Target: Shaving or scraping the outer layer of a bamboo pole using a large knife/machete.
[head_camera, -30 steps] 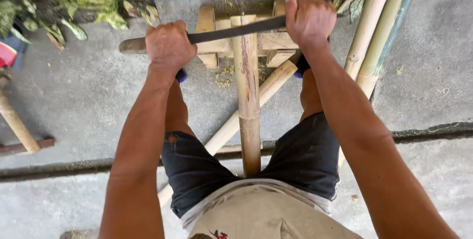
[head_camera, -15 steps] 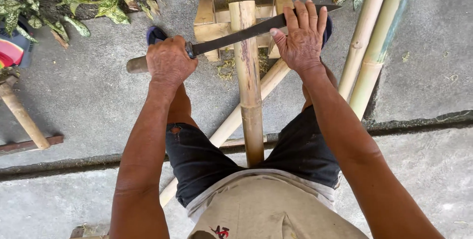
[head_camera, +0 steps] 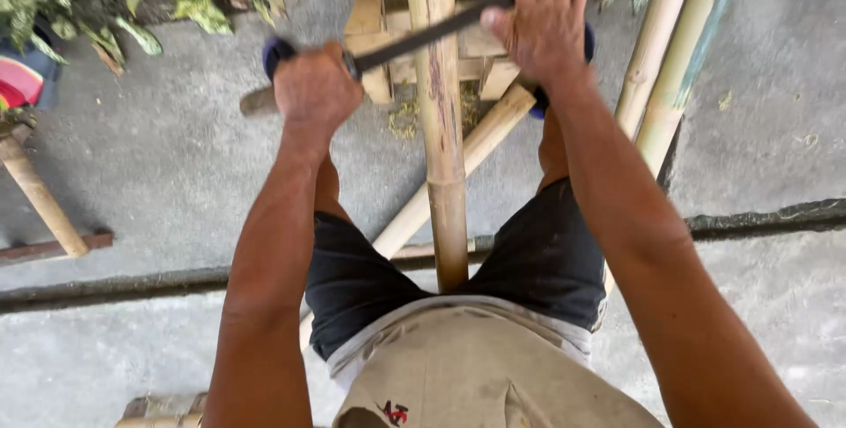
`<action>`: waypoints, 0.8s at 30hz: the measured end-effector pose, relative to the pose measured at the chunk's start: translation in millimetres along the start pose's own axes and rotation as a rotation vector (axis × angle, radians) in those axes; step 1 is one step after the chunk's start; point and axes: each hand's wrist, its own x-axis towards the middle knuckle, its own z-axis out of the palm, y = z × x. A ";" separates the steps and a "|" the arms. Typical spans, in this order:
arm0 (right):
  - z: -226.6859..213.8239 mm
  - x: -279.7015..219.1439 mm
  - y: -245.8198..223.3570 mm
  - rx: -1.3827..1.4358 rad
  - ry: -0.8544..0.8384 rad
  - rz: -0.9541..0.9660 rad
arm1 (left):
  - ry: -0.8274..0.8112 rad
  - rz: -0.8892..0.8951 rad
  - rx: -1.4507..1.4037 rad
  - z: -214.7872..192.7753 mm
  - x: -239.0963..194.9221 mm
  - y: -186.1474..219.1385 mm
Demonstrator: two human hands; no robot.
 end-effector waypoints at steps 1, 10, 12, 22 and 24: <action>5.2 -9.4 -0.8 -0.113 -0.084 0.044 | -0.065 -0.013 -0.013 -2.2 -3.6 1.2; -3.5 9.4 7.2 -0.041 -0.008 0.026 | -0.031 -0.007 -0.037 -14.6 27.6 7.4; 7.0 -10.0 -1.4 -0.014 0.007 0.028 | -0.035 -0.002 -0.020 -5.7 4.9 5.5; 35.9 -8.2 16.7 0.016 0.078 0.015 | -0.035 0.033 0.024 -17.8 18.1 3.6; 29.5 -2.2 13.6 0.042 0.099 0.009 | 0.006 0.048 0.046 -14.7 27.6 0.0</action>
